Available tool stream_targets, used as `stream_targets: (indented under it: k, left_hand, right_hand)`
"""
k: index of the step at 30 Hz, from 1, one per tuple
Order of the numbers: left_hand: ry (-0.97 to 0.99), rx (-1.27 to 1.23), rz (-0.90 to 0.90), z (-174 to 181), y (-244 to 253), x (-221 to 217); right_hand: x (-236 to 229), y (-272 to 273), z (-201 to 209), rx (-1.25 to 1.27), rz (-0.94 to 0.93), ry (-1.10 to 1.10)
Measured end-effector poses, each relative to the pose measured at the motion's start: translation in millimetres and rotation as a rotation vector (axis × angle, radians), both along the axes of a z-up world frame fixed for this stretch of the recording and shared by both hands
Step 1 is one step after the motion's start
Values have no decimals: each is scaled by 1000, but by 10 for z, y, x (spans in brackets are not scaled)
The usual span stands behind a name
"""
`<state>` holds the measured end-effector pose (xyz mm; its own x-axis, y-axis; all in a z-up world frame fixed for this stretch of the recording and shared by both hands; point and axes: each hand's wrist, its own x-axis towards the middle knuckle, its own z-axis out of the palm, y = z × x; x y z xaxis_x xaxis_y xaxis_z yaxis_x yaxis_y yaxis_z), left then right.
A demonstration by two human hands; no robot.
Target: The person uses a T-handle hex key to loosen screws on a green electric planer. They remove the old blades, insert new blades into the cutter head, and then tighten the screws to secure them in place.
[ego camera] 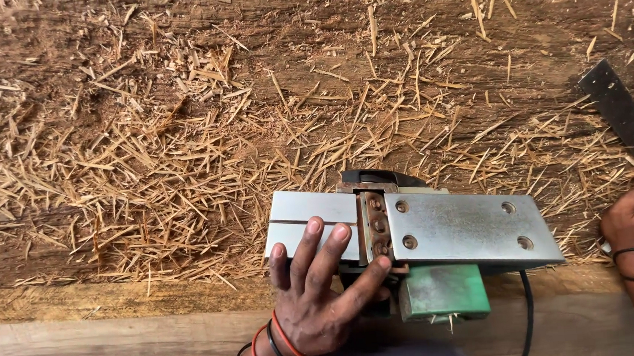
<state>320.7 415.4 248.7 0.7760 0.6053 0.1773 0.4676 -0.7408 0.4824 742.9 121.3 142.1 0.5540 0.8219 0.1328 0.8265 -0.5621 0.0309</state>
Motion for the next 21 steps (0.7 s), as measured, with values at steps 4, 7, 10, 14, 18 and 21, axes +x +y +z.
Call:
stream_targets:
  k: [4,7,10,14,18,21]
  left_hand:
    - [8,0,-7,13,16,-5]
    - [0,-17,-13,23,21,0]
    - [-24,-38,-8,35,23,9]
    - [-48,-69,2,56,24,20]
    - [-51,-80,3,73,22,27]
    - [-67,-78,5,64,16,28]
  right_hand:
    - [-16,20,28,52,18,52]
    - [-32,52,73,76,32,53]
    - [-41,63,103,69,31,33]
    - [-72,129,156,83,7,47]
    - [-38,112,155,32,10,4]
    - [-50,101,161,52,9,-6]
